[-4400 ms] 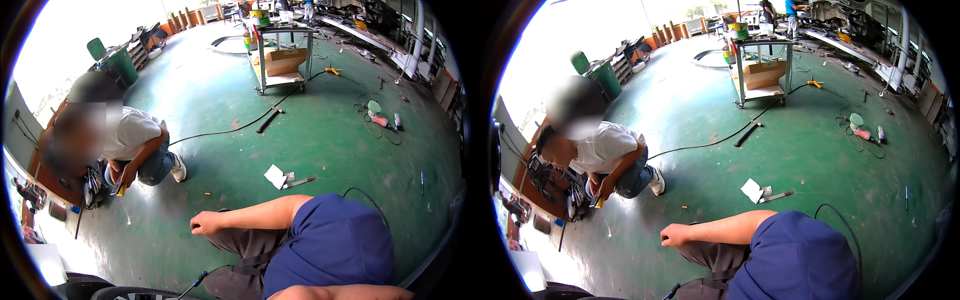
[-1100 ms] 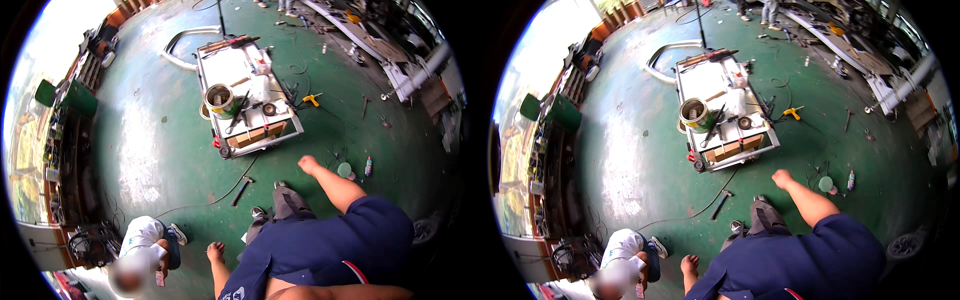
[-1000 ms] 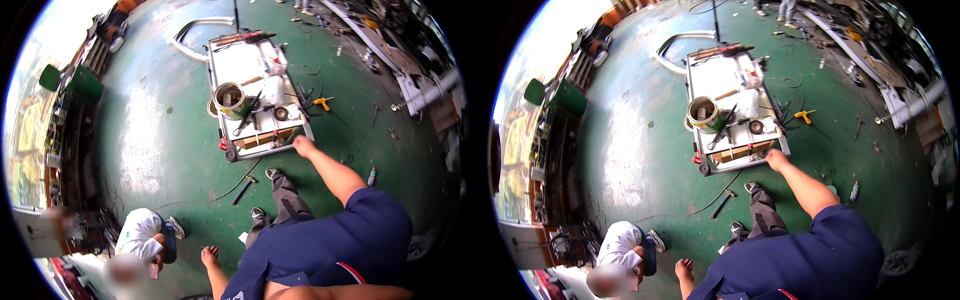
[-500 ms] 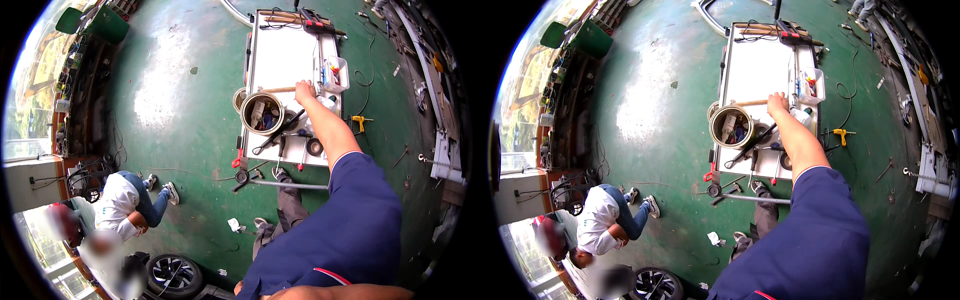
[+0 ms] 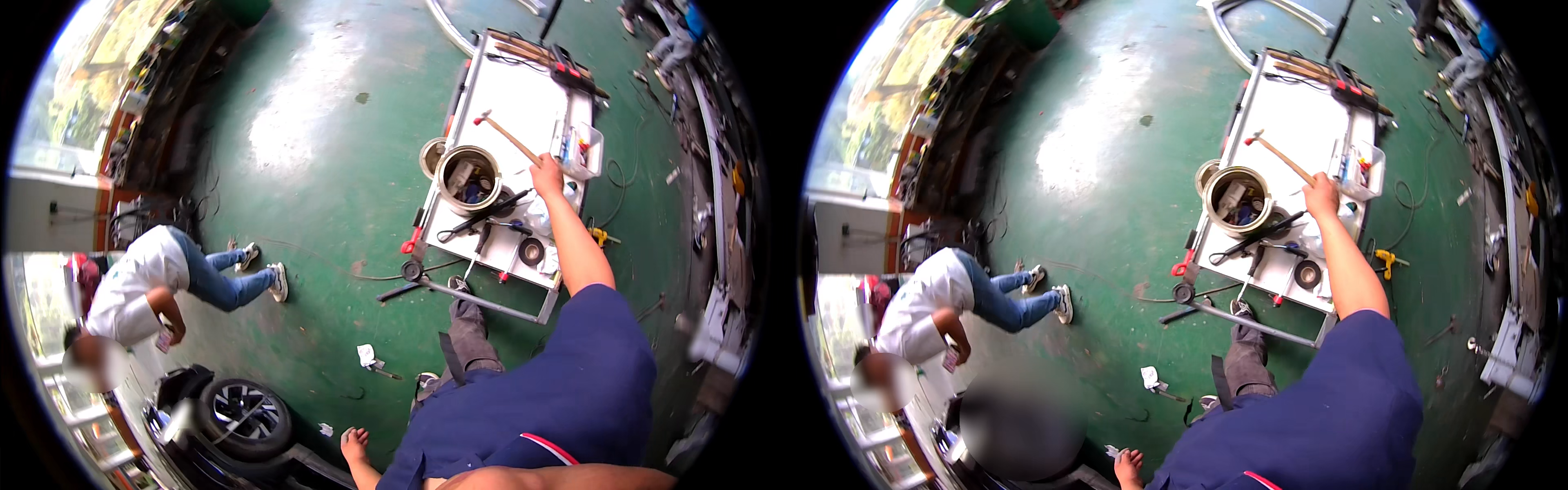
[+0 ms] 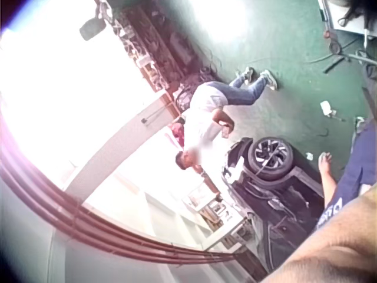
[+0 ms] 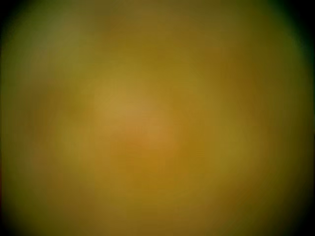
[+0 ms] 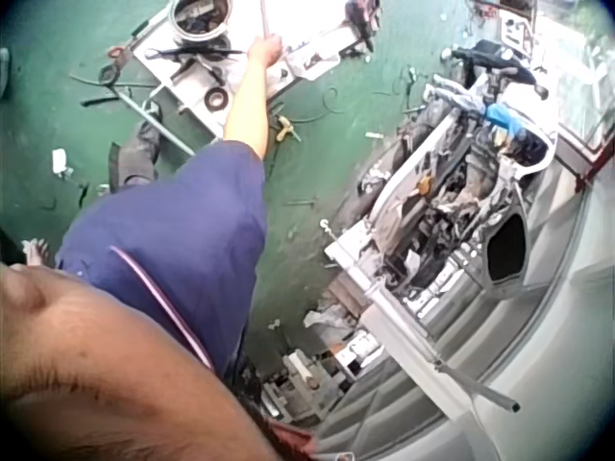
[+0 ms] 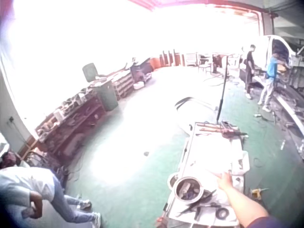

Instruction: The person uses a metal rod and a hammer to adjust the wheel arch of a black car. They repeatedly tap the rod against the arch to align or secure it.

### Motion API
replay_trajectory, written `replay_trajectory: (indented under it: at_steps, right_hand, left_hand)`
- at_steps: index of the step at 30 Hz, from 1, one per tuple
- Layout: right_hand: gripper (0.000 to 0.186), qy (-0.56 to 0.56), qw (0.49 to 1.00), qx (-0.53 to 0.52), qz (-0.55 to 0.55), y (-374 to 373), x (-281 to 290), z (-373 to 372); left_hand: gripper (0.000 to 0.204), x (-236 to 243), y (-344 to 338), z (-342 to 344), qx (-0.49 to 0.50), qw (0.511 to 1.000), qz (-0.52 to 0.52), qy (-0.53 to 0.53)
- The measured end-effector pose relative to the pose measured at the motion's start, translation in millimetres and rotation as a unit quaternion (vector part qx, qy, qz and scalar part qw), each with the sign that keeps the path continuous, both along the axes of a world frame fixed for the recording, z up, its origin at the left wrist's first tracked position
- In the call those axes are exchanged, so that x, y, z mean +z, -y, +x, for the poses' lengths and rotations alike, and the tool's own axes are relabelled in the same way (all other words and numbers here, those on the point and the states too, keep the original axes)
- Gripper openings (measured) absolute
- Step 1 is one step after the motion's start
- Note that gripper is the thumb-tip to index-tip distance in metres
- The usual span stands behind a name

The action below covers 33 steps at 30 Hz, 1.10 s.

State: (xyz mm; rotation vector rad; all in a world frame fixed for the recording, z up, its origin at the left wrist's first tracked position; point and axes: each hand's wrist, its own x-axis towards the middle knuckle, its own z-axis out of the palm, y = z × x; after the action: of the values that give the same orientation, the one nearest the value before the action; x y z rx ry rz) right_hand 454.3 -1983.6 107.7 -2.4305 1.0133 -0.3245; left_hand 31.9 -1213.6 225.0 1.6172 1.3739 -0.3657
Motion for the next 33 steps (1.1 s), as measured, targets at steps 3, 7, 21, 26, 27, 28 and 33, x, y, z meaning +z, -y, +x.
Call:
replay_trajectory:
  at_steps: [3,7,21,26,27,28,33]
  right_hand:
    - [0.022,0.141,0.945,-0.002,0.294,0.1,-37.8,-26.2]
    - [0.029,0.214,0.868,-0.091,0.439,-117.7,17.4,-68.1]
    - [0.011,-0.327,0.693,0.116,0.632,-615.5,16.1,-317.4]
    - [0.013,-0.362,0.701,0.293,0.540,-711.9,35.1,-319.3]
    - [0.012,-0.350,0.696,0.316,0.541,-734.4,39.6,-310.4]
    - [0.011,-0.339,0.701,0.343,0.526,-755.2,42.9,-301.4]
    - [0.009,-0.377,0.698,0.358,0.493,-848.7,-4.2,-248.3]
  left_hand:
    - [0.032,-19.7,-10.4,-55.6,0.031,0.999,-0.040,0.008]
    - [0.026,-56.1,-31.9,-124.4,0.093,0.994,-0.049,-0.018]
    - [0.030,-152.5,-174.5,-341.6,0.350,0.927,-0.113,0.075]
    - [0.030,-174.1,-191.3,-420.4,0.494,0.861,-0.098,0.079]
    - [0.030,-181.2,-185.7,-430.5,0.520,0.845,-0.102,0.073]
    - [0.029,-185.6,-179.8,-436.8,0.543,0.830,-0.106,0.064]
    - [0.026,-187.7,-162.0,-438.9,0.575,0.786,-0.228,0.002]
